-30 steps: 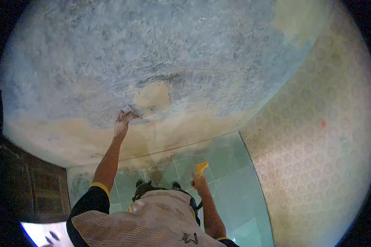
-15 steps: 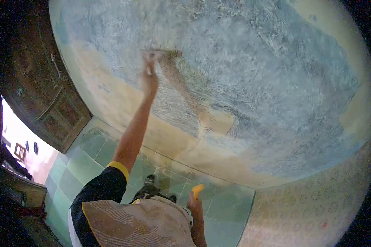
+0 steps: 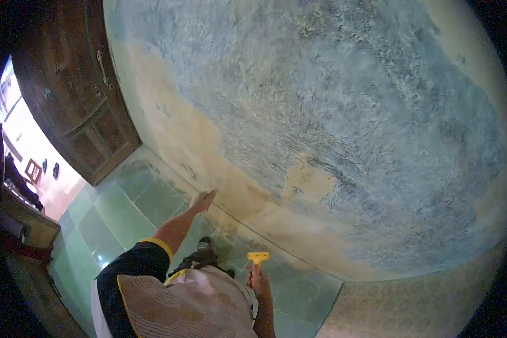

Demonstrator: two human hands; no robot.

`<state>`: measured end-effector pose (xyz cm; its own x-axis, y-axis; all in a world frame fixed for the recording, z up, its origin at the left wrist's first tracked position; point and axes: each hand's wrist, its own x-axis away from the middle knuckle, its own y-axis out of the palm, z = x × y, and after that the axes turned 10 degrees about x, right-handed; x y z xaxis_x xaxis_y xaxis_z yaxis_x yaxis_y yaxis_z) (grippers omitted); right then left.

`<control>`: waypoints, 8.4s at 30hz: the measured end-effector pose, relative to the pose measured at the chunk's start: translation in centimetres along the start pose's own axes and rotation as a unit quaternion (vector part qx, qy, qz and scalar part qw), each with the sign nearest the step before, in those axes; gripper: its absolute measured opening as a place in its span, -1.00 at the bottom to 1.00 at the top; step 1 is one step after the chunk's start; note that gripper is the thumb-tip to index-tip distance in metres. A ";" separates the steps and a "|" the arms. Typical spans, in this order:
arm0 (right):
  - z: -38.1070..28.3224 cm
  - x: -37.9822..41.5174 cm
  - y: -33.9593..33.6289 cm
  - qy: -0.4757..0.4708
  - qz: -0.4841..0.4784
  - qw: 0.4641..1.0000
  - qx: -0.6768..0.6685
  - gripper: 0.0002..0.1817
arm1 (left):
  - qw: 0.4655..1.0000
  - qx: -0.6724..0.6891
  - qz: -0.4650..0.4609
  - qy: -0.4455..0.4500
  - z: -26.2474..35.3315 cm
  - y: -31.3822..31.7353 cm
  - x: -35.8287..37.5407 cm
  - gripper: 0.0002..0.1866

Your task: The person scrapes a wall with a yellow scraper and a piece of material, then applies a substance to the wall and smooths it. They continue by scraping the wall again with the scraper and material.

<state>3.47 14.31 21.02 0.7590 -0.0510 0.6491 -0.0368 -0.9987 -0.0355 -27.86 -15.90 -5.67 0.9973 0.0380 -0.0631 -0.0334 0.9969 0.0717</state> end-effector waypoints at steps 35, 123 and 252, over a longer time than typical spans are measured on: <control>-27.2 -18.7 15.5 0.038 -0.255 0.966 0.001 -0.57 | 0.814 0.527 0.033 -0.241 23.6 6.4 -1.5 -0.62; -21.4 -33.9 24.9 -0.039 0.120 0.982 0.143 -0.48 | 0.758 0.558 0.109 -0.321 11.7 3.0 -12.6 -0.49; -22.4 -35.8 27.0 -0.079 0.069 0.978 0.182 -0.43 | 0.751 0.562 0.122 -0.324 11.0 1.2 -14.5 -0.51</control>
<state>-39.29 -10.89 13.86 0.8549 -0.1555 0.4950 0.0657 -0.9139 -0.4005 -41.65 -16.06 6.23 0.8049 -0.1960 0.5601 -0.5073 0.2626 0.8208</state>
